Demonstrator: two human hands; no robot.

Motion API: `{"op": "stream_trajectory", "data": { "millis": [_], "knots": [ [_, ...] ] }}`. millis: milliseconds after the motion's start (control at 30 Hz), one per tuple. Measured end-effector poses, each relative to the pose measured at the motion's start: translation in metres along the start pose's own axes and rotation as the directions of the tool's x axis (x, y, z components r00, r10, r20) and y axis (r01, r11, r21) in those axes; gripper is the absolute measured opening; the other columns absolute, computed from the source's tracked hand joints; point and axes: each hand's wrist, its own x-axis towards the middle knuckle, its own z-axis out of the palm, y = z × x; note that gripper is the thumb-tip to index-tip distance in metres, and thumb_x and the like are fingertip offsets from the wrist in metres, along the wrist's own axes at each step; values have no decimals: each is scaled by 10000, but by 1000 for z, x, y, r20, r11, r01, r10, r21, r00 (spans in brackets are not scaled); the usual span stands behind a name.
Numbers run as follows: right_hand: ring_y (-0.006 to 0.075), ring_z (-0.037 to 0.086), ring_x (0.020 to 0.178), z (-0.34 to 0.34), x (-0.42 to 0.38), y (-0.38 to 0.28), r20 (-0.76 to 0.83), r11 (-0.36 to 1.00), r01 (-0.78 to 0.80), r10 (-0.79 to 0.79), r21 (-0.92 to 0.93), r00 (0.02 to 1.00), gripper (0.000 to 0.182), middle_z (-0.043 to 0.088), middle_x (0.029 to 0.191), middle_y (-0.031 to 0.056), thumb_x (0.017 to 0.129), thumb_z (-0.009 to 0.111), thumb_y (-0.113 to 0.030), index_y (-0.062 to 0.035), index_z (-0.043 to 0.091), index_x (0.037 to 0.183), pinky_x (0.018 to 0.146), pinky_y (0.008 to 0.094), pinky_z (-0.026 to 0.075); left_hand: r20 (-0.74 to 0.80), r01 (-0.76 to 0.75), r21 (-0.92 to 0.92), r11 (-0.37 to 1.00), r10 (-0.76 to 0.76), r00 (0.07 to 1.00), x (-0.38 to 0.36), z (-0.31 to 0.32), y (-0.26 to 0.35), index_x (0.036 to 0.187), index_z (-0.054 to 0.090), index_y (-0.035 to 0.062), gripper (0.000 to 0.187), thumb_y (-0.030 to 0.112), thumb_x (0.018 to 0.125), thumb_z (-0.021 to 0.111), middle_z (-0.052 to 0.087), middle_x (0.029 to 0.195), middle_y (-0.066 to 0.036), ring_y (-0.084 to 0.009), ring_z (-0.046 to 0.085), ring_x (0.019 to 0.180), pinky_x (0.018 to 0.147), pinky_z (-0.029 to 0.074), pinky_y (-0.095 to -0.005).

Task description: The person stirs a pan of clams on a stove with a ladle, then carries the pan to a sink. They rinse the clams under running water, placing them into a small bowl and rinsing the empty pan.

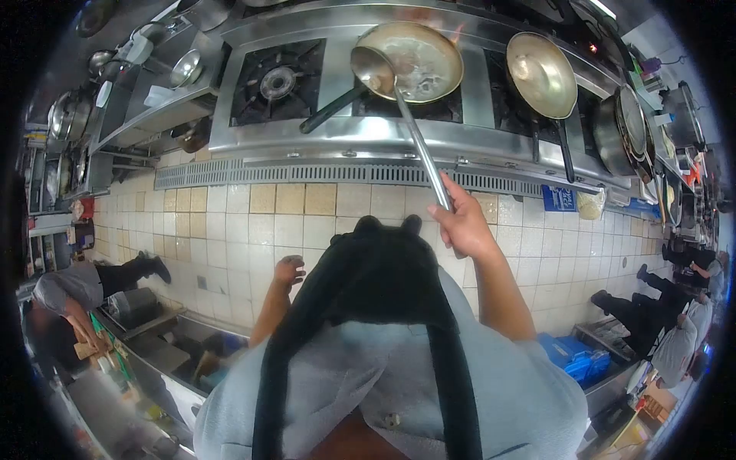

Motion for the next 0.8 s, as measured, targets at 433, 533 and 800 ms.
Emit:
{"op": "stream_trajectory", "data": {
  "millis": [433,533,800],
  "knots": [
    [84,420,411,75,-3,12,-94,908,74,-38,412,995,577,505,664,5,932,569,-90,-79,341,1461,375,247,370,-20,64,11,998,-64,998,12,-123,-77,1244,570,37,403,288,929,583,650,1097,-120,-211,639,718,581,488,-347],
    [72,433,442,75,2,9,-71,775,48,-4,630,997,376,519,717,7,949,566,-122,-100,455,1308,371,221,364,37,-85,155,984,80,996,30,-143,-101,1263,552,35,411,280,934,579,648,1101,-120,-208,637,716,572,484,-334],
    [38,435,458,57,27,-8,-178,722,118,7,681,984,153,523,731,0,968,558,-131,-125,505,1112,351,184,360,43,-156,155,975,152,988,34,-130,-100,1268,544,36,413,276,934,578,645,1098,-115,-199,633,702,550,475,-328]
  ]
}}
